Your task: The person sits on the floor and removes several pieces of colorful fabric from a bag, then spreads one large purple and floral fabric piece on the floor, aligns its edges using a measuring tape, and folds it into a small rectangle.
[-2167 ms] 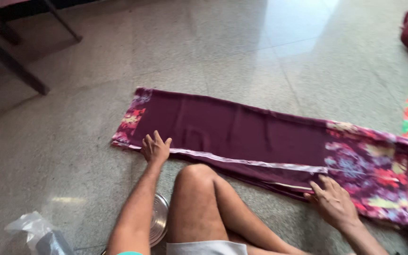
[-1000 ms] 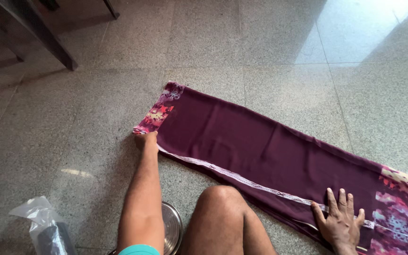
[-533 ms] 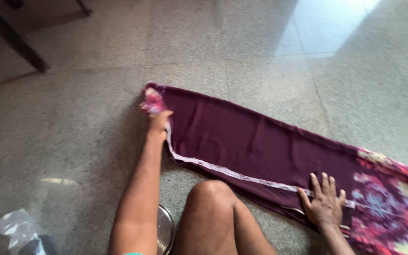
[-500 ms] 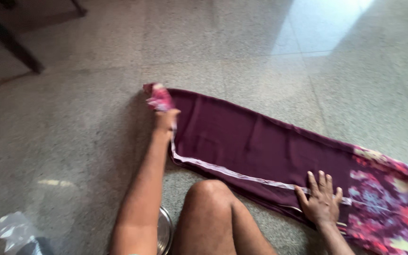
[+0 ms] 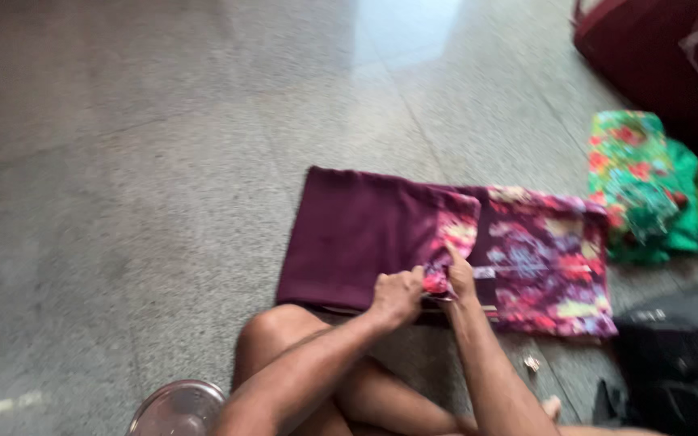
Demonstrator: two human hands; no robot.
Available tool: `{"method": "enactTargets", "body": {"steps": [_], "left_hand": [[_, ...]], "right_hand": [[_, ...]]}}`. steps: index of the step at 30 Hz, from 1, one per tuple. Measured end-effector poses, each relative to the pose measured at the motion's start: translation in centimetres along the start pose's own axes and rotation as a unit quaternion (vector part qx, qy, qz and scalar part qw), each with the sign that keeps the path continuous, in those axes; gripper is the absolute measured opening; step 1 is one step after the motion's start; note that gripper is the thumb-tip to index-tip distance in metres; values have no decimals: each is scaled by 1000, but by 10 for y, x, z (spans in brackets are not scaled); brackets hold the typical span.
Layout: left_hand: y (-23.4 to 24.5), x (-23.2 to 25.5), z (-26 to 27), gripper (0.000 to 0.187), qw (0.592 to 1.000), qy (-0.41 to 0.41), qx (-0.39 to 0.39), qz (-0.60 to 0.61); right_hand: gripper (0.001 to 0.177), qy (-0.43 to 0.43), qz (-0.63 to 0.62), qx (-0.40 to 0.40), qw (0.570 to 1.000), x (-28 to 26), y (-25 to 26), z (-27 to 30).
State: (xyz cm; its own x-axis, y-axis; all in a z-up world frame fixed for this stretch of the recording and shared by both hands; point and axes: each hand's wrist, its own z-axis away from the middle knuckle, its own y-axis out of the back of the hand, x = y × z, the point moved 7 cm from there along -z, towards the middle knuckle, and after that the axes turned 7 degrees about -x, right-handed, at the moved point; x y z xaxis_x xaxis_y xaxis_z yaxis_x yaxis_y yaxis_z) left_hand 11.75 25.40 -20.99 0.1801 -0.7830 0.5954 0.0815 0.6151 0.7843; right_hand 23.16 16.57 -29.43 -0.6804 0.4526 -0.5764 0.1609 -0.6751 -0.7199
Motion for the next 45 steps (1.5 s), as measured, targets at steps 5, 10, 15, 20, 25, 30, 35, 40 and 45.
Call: {"method": "enactTargets", "body": {"steps": [5, 10, 15, 20, 25, 30, 35, 40, 45], "left_hand": [[12, -5, 4, 23, 996, 56, 25, 64], [42, 21, 18, 14, 987, 24, 59, 147], [23, 37, 16, 7, 994, 10, 73, 81], [18, 61, 10, 7, 986, -40, 142, 71], [1, 116, -6, 7, 976, -91, 184, 67], [-49, 195, -46, 5, 970, -143, 171, 95], [-122, 248, -98, 8, 974, -139, 151, 98], [-161, 250, -116, 21, 982, -122, 82, 114], [-152, 265, -119, 23, 979, -143, 91, 115]], "right_hand": [[13, -48, 14, 14, 999, -8, -1, -2], [6, -105, -16, 52, 993, -26, 3, -25], [10, -84, 77, 2, 993, -31, 45, -83], [22, -42, 166, -93, 981, -58, 41, -95], [29, -57, 192, -103, 974, -142, 3, -41], [45, -40, 284, -59, 956, -253, 15, 9], [30, -69, 352, 30, 933, -313, 138, 6], [32, -59, 375, 131, 916, -308, 225, -5], [41, -42, 346, 96, 932, -326, 223, -13]]}}
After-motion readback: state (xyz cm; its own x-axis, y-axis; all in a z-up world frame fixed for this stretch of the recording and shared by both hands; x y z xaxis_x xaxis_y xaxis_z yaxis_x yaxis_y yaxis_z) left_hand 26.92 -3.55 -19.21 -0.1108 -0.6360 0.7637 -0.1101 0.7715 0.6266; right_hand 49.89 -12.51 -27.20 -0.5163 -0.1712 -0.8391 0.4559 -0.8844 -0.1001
